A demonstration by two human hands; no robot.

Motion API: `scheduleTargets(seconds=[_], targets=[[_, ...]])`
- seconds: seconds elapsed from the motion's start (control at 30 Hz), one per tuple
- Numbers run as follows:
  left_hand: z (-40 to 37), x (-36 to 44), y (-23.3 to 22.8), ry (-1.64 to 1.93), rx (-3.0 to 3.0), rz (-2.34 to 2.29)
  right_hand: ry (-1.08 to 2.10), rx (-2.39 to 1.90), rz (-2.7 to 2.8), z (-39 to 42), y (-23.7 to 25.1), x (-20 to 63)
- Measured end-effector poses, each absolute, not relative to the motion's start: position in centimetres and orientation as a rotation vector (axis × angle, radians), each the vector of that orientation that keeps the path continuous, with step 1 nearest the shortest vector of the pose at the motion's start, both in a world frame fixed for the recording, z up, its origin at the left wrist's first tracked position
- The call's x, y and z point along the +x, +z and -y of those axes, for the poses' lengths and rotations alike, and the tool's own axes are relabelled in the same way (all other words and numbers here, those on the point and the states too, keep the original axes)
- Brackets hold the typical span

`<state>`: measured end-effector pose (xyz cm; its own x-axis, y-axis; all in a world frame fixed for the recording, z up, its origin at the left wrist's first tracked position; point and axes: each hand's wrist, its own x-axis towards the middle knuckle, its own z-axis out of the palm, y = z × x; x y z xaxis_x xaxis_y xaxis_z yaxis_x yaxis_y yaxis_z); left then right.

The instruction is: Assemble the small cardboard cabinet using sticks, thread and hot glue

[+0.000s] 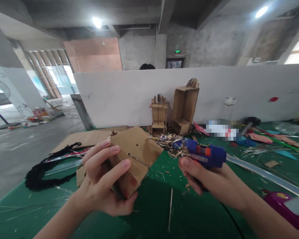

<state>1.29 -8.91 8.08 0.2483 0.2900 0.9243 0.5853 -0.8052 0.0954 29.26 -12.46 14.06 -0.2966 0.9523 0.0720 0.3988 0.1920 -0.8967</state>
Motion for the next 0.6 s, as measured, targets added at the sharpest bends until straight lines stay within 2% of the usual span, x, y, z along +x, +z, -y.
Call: scheduleTargets(seconds=[0.1, 0.6], targets=[[9.04, 1.79, 8.5, -1.422, -2.119, 0.648, 1.071, -1.265, 1.823, 12.28, 14.18, 29.04], [9.4, 2.42, 9.15, -1.396, -2.062, 0.672, 1.026, -1.293, 1.712, 12.3, 13.57, 29.13]])
